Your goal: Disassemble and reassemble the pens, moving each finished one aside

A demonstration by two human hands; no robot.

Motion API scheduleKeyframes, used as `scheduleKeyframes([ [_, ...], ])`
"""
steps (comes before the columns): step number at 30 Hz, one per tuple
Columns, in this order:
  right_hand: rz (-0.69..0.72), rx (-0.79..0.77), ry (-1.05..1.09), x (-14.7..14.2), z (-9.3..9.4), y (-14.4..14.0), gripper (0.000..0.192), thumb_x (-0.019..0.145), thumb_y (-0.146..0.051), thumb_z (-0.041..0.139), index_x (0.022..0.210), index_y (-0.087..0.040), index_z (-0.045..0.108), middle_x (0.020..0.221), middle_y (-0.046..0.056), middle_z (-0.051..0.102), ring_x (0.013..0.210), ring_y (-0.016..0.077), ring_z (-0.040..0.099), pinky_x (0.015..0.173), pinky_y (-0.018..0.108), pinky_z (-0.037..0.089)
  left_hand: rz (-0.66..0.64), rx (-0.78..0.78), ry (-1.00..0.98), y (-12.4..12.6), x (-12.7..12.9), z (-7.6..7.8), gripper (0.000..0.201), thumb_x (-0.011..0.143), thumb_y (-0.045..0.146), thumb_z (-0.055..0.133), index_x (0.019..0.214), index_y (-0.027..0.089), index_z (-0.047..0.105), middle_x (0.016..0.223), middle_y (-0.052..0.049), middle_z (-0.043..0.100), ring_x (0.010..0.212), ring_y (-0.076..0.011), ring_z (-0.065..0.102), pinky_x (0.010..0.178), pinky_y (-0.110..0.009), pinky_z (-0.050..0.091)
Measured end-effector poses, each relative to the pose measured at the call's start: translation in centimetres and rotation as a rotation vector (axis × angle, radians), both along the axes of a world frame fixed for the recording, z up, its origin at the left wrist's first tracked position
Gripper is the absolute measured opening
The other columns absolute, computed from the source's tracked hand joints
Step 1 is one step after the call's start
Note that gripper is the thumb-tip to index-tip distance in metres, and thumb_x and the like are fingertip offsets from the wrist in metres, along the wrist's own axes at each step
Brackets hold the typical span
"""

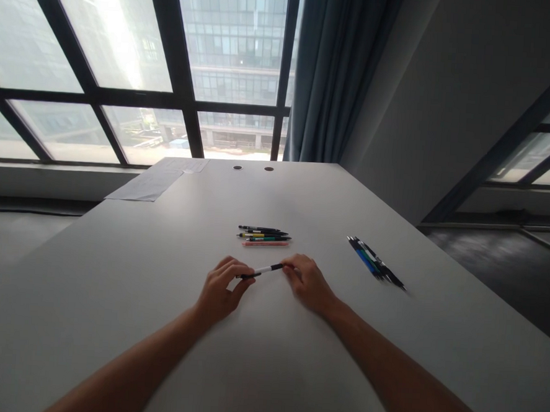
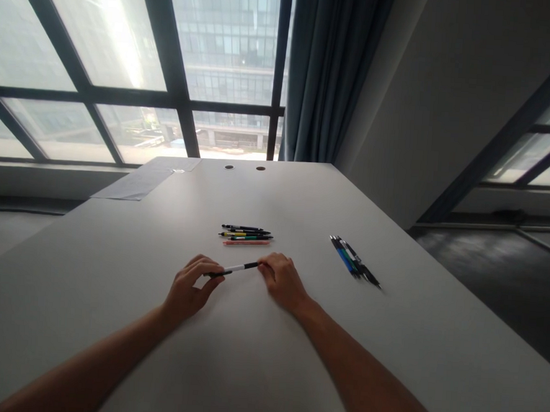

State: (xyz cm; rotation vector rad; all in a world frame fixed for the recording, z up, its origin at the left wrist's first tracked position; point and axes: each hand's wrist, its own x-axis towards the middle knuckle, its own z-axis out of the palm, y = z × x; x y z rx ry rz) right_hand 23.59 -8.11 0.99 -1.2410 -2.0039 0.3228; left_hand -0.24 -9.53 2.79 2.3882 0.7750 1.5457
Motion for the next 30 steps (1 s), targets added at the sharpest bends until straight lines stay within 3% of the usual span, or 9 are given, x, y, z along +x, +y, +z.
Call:
scheduleKeyframes([
  [6, -0.091, 0.133, 0.227, 0.1, 0.5, -0.2, 0.025, 0.095, -0.037, 0.046, 0.104, -0.02, 0.062, 0.088, 0.005, 0.067, 0.079, 0.0171, 0.062, 0.077, 0.031, 0.048, -0.007, -0.169, 0.136, 0.2, -0.1, -0.8, 0.013, 0.087, 0.025, 0.06, 0.095, 0.017, 0.065, 0.078, -0.006, 0.066, 0.07, -0.0142, 0.06, 0.063, -0.025, 0.049],
  [12, -0.071, 0.176, 0.234, -0.1, 0.8, -0.8, 0.023, 0.096, -0.036, 0.046, 0.105, -0.02, 0.059, 0.082, 0.003, 0.066, 0.077, 0.0164, 0.063, 0.074, 0.029, 0.049, 0.092, -0.316, 0.265, 0.3, -0.3, -0.9, 0.018, 0.09, 0.031, 0.055, 0.096, 0.018, 0.067, 0.078, -0.005, 0.065, 0.071, -0.0135, 0.061, 0.064, -0.023, 0.05],
  [16, -0.073, 0.146, 0.253, -0.2, 0.8, -0.7, 0.023, 0.096, -0.035, 0.045, 0.107, -0.021, 0.058, 0.081, 0.002, 0.066, 0.075, 0.0153, 0.063, 0.073, 0.027, 0.049, 0.079, -0.251, 0.277, 0.4, -0.4, -0.7, 0.02, 0.09, 0.032, 0.057, 0.101, 0.018, 0.067, 0.078, -0.005, 0.066, 0.07, -0.0141, 0.061, 0.066, -0.025, 0.05],
  [23, -0.106, 0.108, 0.173, -0.7, 0.9, -1.1, 0.044, 0.093, -0.033, 0.047, 0.135, -0.02, 0.046, 0.083, 0.003, 0.065, 0.076, 0.0167, 0.061, 0.076, 0.031, 0.049, -0.22, -0.018, 0.406, -0.3, 0.4, -0.6, 0.031, 0.09, 0.032, 0.059, 0.118, 0.019, 0.061, 0.083, -0.008, 0.071, 0.075, -0.0163, 0.06, 0.07, -0.029, 0.049],
  [30, -0.101, 0.07, 0.097, -1.7, 1.1, -1.7, 0.06, 0.091, -0.026, 0.043, 0.148, -0.02, 0.026, 0.085, 0.004, 0.066, 0.074, 0.0178, 0.06, 0.077, 0.034, 0.05, -0.25, -0.066, 0.424, -1.2, 1.2, -0.1, 0.032, 0.091, 0.033, 0.055, 0.118, 0.018, 0.062, 0.081, -0.009, 0.069, 0.076, -0.0177, 0.059, 0.068, -0.03, 0.051],
])
